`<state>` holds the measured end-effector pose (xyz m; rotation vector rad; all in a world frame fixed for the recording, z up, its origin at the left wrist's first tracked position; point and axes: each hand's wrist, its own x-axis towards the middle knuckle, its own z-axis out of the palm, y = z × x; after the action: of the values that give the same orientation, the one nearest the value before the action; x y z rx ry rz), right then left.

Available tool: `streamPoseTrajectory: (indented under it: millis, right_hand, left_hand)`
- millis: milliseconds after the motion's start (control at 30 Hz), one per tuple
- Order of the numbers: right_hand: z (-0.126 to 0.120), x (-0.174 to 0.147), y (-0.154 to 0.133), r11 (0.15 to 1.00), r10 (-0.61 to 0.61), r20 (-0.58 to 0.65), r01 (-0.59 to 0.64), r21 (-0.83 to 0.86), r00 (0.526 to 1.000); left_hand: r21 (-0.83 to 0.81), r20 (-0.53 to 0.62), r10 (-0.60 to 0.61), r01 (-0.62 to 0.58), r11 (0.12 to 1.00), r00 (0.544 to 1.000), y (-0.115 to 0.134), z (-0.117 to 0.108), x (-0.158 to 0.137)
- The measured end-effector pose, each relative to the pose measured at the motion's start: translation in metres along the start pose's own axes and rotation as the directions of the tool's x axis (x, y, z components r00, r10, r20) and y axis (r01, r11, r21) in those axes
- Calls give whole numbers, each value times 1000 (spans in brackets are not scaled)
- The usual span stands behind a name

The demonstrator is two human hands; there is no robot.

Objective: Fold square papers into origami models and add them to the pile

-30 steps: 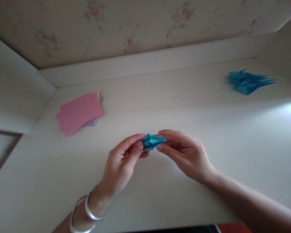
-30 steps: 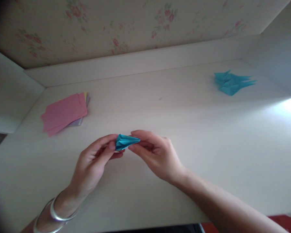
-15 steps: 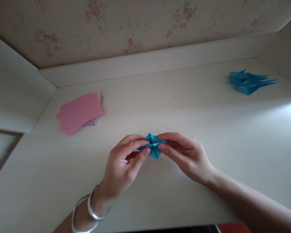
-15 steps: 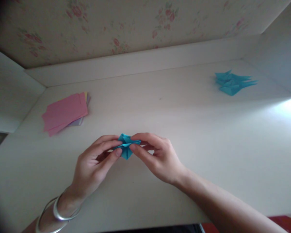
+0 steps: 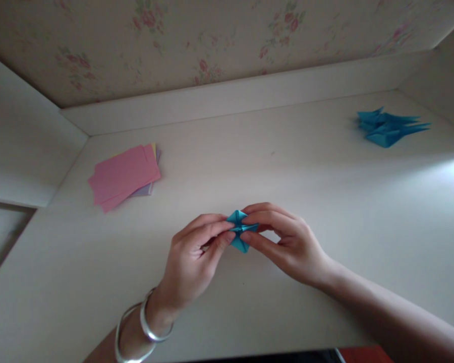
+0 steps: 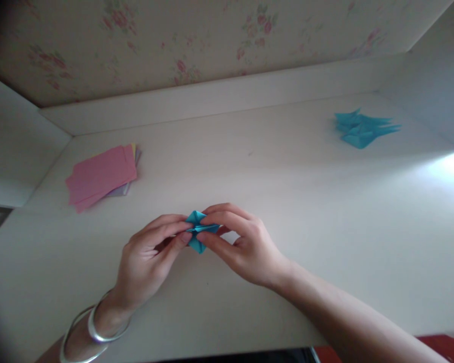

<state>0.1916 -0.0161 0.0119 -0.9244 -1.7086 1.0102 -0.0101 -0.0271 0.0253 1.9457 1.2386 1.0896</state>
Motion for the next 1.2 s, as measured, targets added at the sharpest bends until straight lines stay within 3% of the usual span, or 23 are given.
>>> streamPoseTrajectory:
  millis: [167,400,667,900,1200]
  right_hand:
    - [2,3,-1,994,-89,-35,86,-67,995]
    - [1,3,2,993,-98,-66,93,-74,993]
    - [0,2,3,998,-33,-95,26,-65,995]
    - [-3,3,2,999,48,-124,-48,2,991]
    - [-1,0,3,989,123,-193,-104,105,973]
  left_hand:
    - [10,8,43,-43,999,999,0,2,1]
    - [-32,-31,-4,3,999,1000,-6,4,-1]
    - [-276,-66,-168,144,950,984,-4,4,0]
    - [-316,-82,-303,264,911,949,-1,5,-1]
    - [-352,-53,-301,265,898,952,-1,9,-4]
